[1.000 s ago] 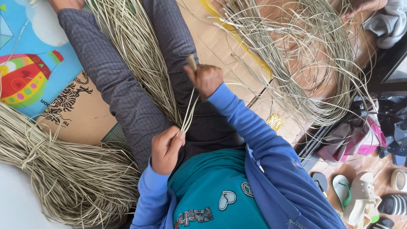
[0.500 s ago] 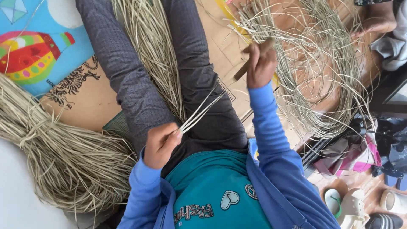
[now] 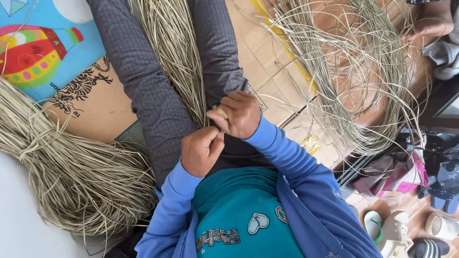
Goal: Stripping and cleaning individual straw fibers from a bundle using a small wooden tool while sitting on the floor.
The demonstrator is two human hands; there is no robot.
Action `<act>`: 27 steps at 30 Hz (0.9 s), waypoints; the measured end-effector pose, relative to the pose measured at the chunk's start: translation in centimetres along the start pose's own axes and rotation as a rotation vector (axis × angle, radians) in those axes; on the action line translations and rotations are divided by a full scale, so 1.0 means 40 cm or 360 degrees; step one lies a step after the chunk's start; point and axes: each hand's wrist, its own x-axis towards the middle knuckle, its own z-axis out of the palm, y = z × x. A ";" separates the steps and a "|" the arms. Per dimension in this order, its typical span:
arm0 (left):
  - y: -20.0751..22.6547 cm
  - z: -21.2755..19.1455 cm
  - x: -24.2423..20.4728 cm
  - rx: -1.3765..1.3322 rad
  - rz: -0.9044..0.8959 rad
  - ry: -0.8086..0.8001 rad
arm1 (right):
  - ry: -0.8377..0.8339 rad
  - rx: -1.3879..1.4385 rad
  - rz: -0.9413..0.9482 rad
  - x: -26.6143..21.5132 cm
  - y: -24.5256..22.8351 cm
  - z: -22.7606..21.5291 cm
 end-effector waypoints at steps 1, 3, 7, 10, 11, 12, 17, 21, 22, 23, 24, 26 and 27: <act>0.012 -0.001 0.006 -0.0052 0.0006 -0.0039 | -0.0030 -0.0140 0.0058 -0.006 0.012 -0.004; 0.030 -0.014 0.004 -0.0102 0.0011 -0.0075 | -0.0042 -0.0158 0.0202 0.017 0.021 -0.031; 0.056 -0.072 -0.005 -0.0427 -0.0015 -0.0210 | 0.0041 -0.0497 0.0468 -0.026 0.117 -0.028; 0.028 -0.121 -0.066 -0.0732 -0.0091 -0.0300 | 0.0094 -0.0757 0.0655 -0.059 0.196 -0.035; 0.025 -0.142 -0.079 -0.0731 -0.0087 -0.0300 | 0.0096 -0.0758 0.0653 -0.100 0.252 -0.028; 0.022 -0.163 -0.094 -0.0945 -0.0021 -0.0153 | 0.0139 -0.0919 0.0707 -0.143 0.307 -0.021; 0.037 -0.222 -0.113 -0.1220 -0.0170 0.0009 | 0.0244 -0.1420 0.1093 -0.246 0.441 -0.059; -0.018 -0.163 -0.067 -0.0874 -0.0154 -0.0115 | 0.0433 -0.0425 0.0970 -0.125 0.268 -0.149; -0.045 -0.134 -0.046 -0.0922 0.0076 -0.0086 | 0.0529 -0.0030 0.0904 -0.104 0.215 -0.164; -0.042 -0.118 -0.041 -0.0915 0.0072 -0.0074 | 0.0522 -0.0019 0.0899 -0.080 0.157 -0.137; -0.039 -0.100 -0.036 -0.0957 0.0004 -0.0072 | 0.0349 0.0363 0.0858 -0.060 0.094 -0.113; -0.034 -0.075 -0.028 -0.0998 -0.0067 -0.0067 | 0.0170 0.0745 0.0805 -0.029 0.016 -0.072; -0.034 -0.069 -0.024 -0.0924 -0.0066 -0.0063 | 0.0069 0.0841 0.0641 -0.016 -0.001 -0.055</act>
